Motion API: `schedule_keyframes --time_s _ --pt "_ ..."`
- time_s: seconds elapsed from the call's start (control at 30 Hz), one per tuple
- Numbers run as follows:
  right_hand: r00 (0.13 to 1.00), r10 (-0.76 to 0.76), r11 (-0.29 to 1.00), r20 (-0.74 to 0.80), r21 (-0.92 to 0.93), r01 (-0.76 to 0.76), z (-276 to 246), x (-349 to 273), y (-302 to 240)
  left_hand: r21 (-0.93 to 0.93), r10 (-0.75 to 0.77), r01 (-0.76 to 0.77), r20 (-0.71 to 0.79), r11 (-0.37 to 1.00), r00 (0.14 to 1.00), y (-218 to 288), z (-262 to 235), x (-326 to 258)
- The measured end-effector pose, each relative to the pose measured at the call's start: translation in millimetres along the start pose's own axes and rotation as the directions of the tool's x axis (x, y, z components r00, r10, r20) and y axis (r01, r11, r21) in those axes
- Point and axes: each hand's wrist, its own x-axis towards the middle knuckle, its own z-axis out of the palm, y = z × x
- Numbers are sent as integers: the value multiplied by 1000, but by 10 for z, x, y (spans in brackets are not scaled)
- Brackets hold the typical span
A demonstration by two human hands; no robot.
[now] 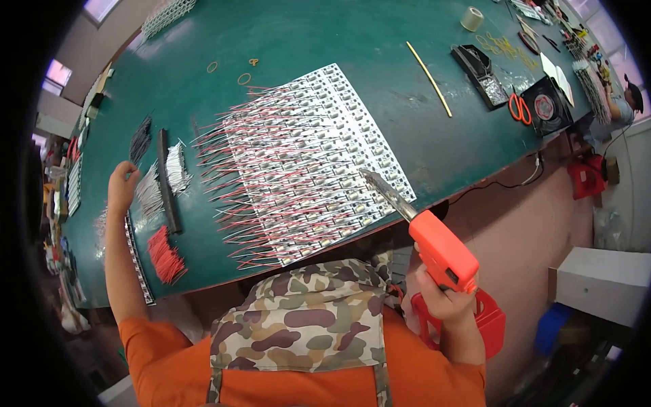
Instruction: The person arranges bundles of wires on a workbench and solders components onto electronic circuit board panels using a soldering gun.
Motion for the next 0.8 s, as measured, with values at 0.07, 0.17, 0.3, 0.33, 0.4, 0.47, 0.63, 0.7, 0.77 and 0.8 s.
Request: schedule_keyframes --time_s 0.07,0.17,0.3,0.33,0.4,0.47,0.63,0.7,0.77,0.8 --pt "997 -38 999 -63 12 39 -16 -20 56 25 15 -14 -6 1000 1000 164 -82 55" --pt "981 -192 981 31 -1 192 -123 -34 187 118 93 -84 -79 989 992 475 -213 92" --pt "987 -158 985 -17 65 159 -150 -103 246 56 205 -199 -150 978 967 1528 -248 122" --pt "987 -157 986 -15 57 158 -178 -125 275 5 247 -248 -128 969 961 1819 -196 115" --pt "988 -154 986 -17 55 155 -207 -176 312 -69 491 -504 -143 861 859 2356 -6 55" --pt "987 -155 985 -41 66 158 -224 -213 332 -94 670 -687 -161 720 725 2906 184 -109" --pt "995 -102 991 7 85 101 -327 -381 413 -330 825 -796 -81 507 559 3847 627 -441" --pt "995 -101 994 -8 51 102 -340 -455 456 -343 834 -789 -27 510 551 3928 741 -483" --pt "997 -12 996 -70 90 18 -331 -493 456 -351 837 -778 36 522 546 3972 840 -510" --pt "997 -5 996 -74 93 12 -341 -516 481 -353 840 -779 42 519 541 3987 862 -510"
